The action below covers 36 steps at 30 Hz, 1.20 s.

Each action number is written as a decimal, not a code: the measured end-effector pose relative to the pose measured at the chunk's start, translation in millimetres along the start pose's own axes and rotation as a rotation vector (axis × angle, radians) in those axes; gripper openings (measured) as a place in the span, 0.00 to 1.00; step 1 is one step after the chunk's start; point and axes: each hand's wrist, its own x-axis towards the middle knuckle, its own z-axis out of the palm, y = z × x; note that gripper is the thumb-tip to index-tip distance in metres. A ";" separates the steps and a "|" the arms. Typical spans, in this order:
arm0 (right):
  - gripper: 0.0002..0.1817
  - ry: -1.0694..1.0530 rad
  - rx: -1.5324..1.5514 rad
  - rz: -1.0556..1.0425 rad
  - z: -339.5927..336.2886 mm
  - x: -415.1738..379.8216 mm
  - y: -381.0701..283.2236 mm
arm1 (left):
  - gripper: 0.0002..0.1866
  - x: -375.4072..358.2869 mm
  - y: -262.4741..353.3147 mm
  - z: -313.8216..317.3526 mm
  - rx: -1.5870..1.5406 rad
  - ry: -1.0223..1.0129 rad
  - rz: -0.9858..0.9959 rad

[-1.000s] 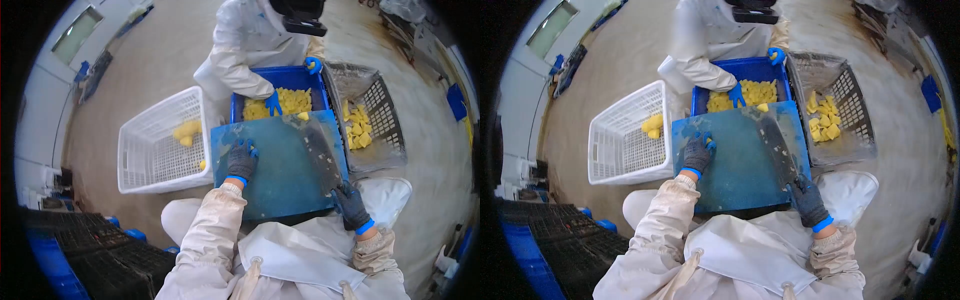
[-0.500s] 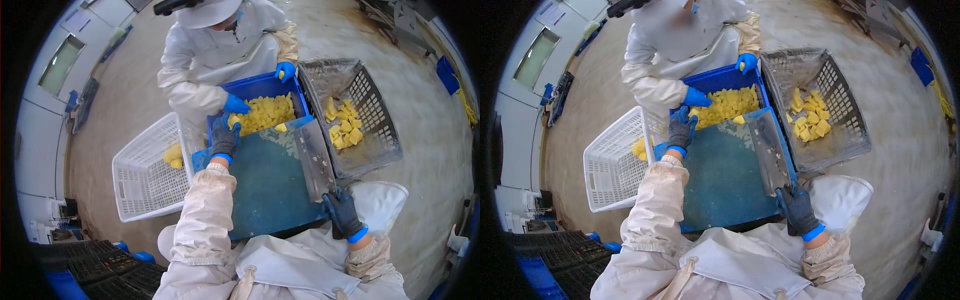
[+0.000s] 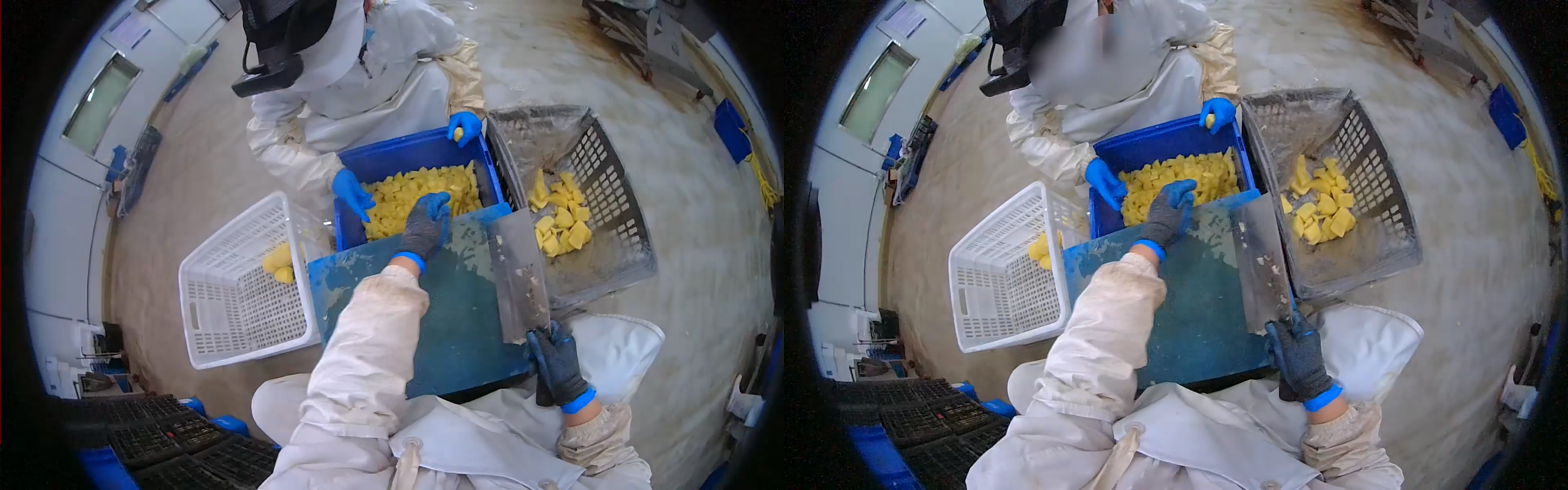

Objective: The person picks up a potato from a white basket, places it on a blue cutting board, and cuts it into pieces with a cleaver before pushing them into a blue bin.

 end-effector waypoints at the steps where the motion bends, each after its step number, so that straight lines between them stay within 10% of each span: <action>1: 0.05 0.001 -0.047 0.004 -0.3 0.1 -1.4 | 0.14 -1.9 -0.3 -12.9 -0.025 0.005 0.070; 12: 0.08 -0.025 -0.117 0.042 9.2 0.7 0.7 | 0.14 -142.2 -13.4 -216.3 0.176 0.177 -0.174; 19: 0.10 -0.175 -0.545 -0.264 13.0 3.7 20.3 | 0.15 -224.4 -36.5 -252.8 -0.287 0.402 -0.571; 26: 0.10 -0.217 -0.545 -0.286 15.7 8.1 31.2 | 0.18 -152.9 128.9 -398.0 0.340 0.536 0.093; 28: 0.09 -0.218 -0.429 -0.213 18.4 -1.1 22.1 | 0.22 -129.6 167.6 -403.8 -0.798 0.000 0.121; 31: 0.09 -0.187 -0.272 -0.106 26.4 -14.6 11.6 | 0.21 -303.5 204.4 -339.3 -0.729 0.145 0.139; 36: 0.08 -0.147 -0.384 -0.275 12.6 -7.6 16.6 | 0.20 -396.6 227.6 -233.6 -0.533 0.390 0.219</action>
